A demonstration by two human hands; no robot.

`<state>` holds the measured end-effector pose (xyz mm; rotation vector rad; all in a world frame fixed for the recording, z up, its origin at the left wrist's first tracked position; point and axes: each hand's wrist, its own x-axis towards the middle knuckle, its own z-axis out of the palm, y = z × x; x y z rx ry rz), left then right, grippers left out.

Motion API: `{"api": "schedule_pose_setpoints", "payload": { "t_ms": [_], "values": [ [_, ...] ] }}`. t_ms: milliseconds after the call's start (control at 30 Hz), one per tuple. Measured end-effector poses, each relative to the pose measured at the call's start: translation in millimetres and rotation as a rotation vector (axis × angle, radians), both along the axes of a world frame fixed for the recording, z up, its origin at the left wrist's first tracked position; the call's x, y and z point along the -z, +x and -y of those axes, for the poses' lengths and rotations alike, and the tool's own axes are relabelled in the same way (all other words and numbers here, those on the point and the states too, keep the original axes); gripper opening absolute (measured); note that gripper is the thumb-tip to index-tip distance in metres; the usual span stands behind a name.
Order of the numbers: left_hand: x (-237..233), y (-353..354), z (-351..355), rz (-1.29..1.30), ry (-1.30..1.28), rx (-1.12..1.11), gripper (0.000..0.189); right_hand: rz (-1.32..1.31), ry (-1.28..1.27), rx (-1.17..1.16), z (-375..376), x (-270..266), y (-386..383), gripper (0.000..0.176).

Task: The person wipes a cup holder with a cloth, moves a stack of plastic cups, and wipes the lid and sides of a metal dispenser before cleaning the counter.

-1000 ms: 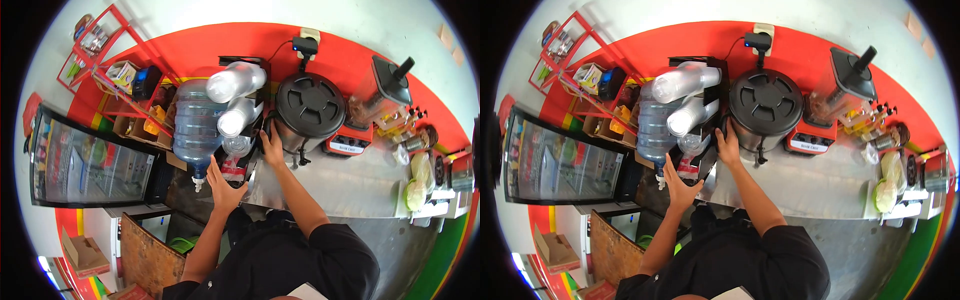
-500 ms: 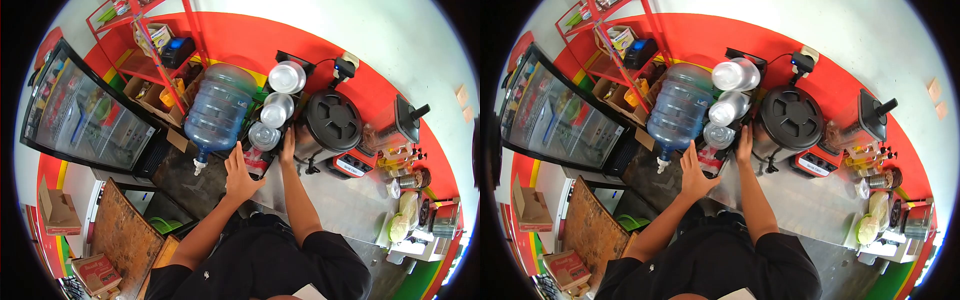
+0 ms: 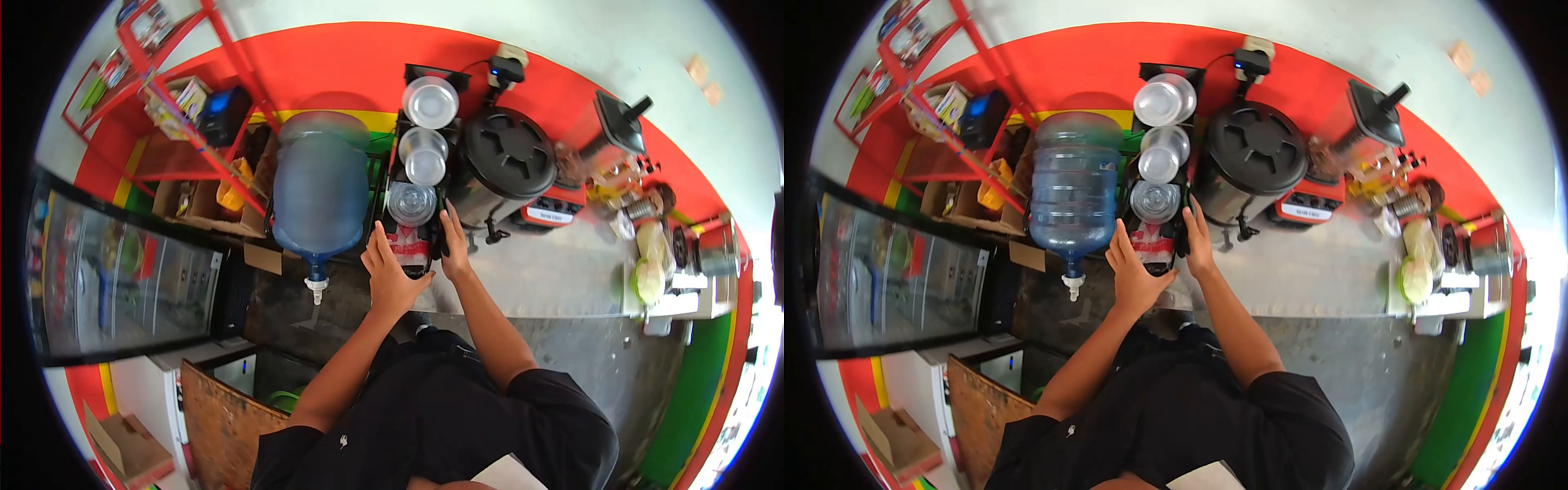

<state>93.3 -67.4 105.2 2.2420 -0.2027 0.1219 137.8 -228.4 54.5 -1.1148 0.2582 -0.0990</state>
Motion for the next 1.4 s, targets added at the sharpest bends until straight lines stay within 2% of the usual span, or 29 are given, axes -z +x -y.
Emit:
{"api": "schedule_pose_setpoints", "payload": {
  "t_ms": [67,100,133,200,267,367,600,667,700,800,833,867,933,967,1000,1033,1067,1100,1167,1300,1400],
  "values": [
    [1.1,4.3,-2.4,-0.018,-0.047,0.026,0.144,-0.071,0.087,0.049,-3.5,7.3,4.9,0.062],
    [2.9,6.4,-3.4,-0.014,-0.047,0.051,0.144,-0.096,-0.117,0.011,-1.0,33.4,2.5,0.074],
    [5.5,8.2,-4.7,0.015,-0.03,0.053,0.145,-0.093,-0.115,0.035,-2.1,45.5,0.9,0.074],
    [5.6,12.3,-7.5,0.044,-0.014,0.076,0.145,-0.198,0.041,0.024,-9.0,49.8,-4.4,0.08],
    [5.7,15.1,-9.8,0.029,-0.032,0.082,0.146,-0.253,0.042,0.076,-12.8,42.9,-17.7,0.073],
    [9.4,19.9,-13.2,0.066,-0.038,0.121,0.145,-0.079,0.192,0.136,-28.5,-28.2,-36.3,0.06],
    [9.7,21.0,-21.8,0.077,-0.052,0.155,0.137,-0.046,0.149,0.244,-34.8,-17.2,-33.0,0.058],
    [13.5,26.9,-28.1,0.112,-0.106,0.171,0.129,-0.395,0.107,0.209,-30.7,-12.4,-27.6,0.052],
    [11.7,28.9,-30.3,0.117,-0.124,0.165,0.12,-0.343,0.109,0.134,-17.9,10.7,-22.9,0.045],
    [1.6,29.6,-28.7,0.1,-0.146,0.15,0.111,-0.289,-0.022,0.206,-3.1,11.7,-12.3,0.04],
    [2.8,30.2,-28.8,0.102,-0.143,0.146,0.111,-0.227,-0.227,0.155,-2.4,-38.3,-18.1,0.041],
    [4.6,32.9,-29.8,0.128,-0.142,0.141,0.104,-0.221,-0.225,0.15,8.3,-42.2,-13.9,0.041],
    [1.4,40.2,-27.8,0.164,-0.138,0.122,0.096,-0.022,-0.137,0.034,29.4,-53.2,-2.8,0.042],
    [-0.9,43.8,-27.0,0.118,-0.185,0.094,0.092,-0.02,0.004,0.106,34.5,-57.4,3.4,0.035],
    [-6.1,48.1,-25.3,0.075,-0.232,0.063,0.087,-0.01,0.008,0.088,42.6,-71.6,10.6,0.035],
    [-13.4,54.5,-22.2,0.147,-0.234,0.036,0.074,0.018,0.138,0.006,53.6,-89.7,17.6,0.032],
    [-19.9,63.8,-20.1,0.156,-0.228,0.018,0.074,0.042,0.269,-0.077,62.1,-107.6,22.9,0.029],
    [-27.1,75.5,-18.9,0.201,-0.305,-0.003,0.068,0.044,0.27,-0.035,66.4,-126.2,26.8,0.026],
    [-59.0,93.1,-9.7,0.247,-0.403,-0.076,0.05,0.075,0.244,-0.023,83.3,-145.6,40.1,0.027],
    [-125.2,143.0,6.3,0.342,-0.564,-0.042,0.041,0.208,0.158,0.057,117.8,-201.1,79.9,0.029],
    [-169.6,173.9,15.5,0.333,-0.408,0.033,0.037,0.357,0.062,0.065,125.5,-245.0,117.8,0.031]
  ]
}}
